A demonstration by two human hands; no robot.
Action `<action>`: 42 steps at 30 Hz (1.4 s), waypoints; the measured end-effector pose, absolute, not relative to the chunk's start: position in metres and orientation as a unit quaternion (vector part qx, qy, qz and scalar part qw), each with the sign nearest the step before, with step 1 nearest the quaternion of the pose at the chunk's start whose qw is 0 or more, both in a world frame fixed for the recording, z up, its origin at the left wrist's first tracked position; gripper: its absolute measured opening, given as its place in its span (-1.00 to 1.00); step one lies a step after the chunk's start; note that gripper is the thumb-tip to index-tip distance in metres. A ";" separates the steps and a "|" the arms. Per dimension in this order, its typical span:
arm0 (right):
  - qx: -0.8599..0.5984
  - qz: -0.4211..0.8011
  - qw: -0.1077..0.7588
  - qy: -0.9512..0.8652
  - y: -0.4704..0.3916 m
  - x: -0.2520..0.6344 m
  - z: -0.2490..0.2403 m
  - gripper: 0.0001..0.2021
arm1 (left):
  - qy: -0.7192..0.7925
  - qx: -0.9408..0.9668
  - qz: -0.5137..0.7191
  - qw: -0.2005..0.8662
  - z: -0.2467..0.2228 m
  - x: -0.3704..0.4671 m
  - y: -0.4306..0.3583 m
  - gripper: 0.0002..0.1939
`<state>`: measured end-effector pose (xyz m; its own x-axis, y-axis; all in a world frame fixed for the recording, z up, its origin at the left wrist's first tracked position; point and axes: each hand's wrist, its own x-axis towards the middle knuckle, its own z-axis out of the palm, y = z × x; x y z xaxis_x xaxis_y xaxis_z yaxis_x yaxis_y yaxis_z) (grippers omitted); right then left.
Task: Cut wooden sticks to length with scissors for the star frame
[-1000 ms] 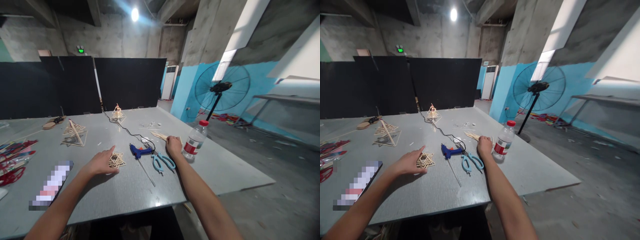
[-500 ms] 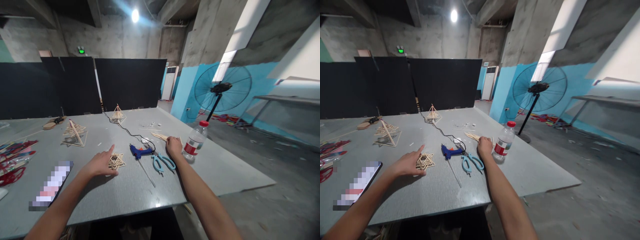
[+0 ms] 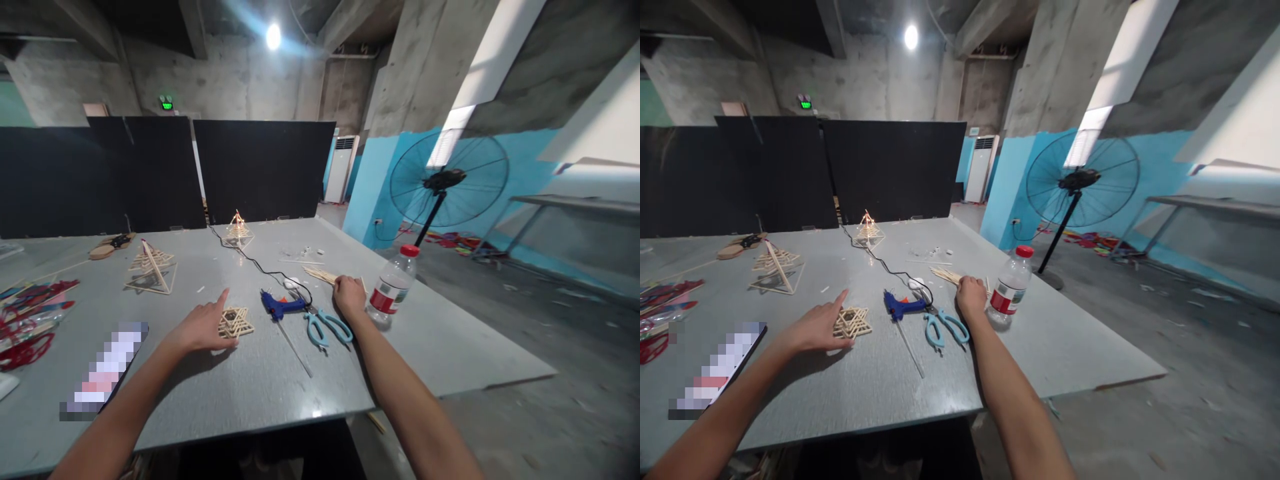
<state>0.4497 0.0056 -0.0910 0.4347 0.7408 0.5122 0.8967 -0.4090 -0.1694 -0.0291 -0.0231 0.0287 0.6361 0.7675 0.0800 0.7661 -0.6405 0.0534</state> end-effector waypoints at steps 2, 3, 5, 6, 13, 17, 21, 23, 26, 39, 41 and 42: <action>-0.820 -0.181 0.215 -0.499 0.006 0.449 -0.091 -0.64 | 0.421 0.905 0.056 0.006 0.027 -0.029 -0.022 0.30; -0.820 -0.180 0.216 -0.499 0.005 0.449 -0.091 -0.64 | 0.420 0.906 0.061 0.006 0.027 -0.029 -0.022 0.29; -0.819 -0.179 0.216 -0.500 0.005 0.449 -0.090 -0.64 | 0.414 0.907 0.074 0.005 0.027 -0.029 -0.022 0.29; -0.819 -0.178 0.216 -0.500 0.004 0.448 -0.090 -0.64 | 0.410 0.909 0.081 0.005 0.027 -0.028 -0.022 0.28; -0.821 -0.171 0.214 -0.500 0.004 0.448 -0.089 -0.63 | 0.359 0.921 0.150 0.011 0.026 -0.028 -0.018 0.24; -0.823 -0.170 0.213 -0.498 0.003 0.446 -0.087 -0.63 | 0.315 0.929 0.193 0.015 0.022 -0.029 -0.016 0.27; -0.822 -0.174 0.215 -0.498 0.002 0.445 -0.086 -0.63 | 0.272 0.929 0.250 0.010 0.015 -0.030 -0.011 0.30; -0.819 -0.175 0.217 -0.502 0.002 0.444 -0.085 -0.63 | 0.249 0.928 0.277 0.000 0.014 -0.031 -0.007 0.27; -0.810 -0.178 0.221 -0.513 0.001 0.444 -0.085 -0.64 | 0.216 0.925 0.312 -0.017 0.014 -0.032 -0.003 0.20; -0.779 -0.185 0.230 -0.553 0.001 0.442 -0.084 -0.63 | 0.131 0.903 0.407 -0.037 0.020 -0.025 -0.006 0.17; -0.778 -0.182 0.228 -0.557 0.001 0.441 -0.084 -0.63 | 0.129 0.901 0.413 -0.037 0.020 -0.024 -0.007 0.17; -0.777 -0.180 0.227 -0.559 0.001 0.442 -0.085 -0.63 | 0.129 0.900 0.415 -0.037 0.020 -0.024 -0.007 0.17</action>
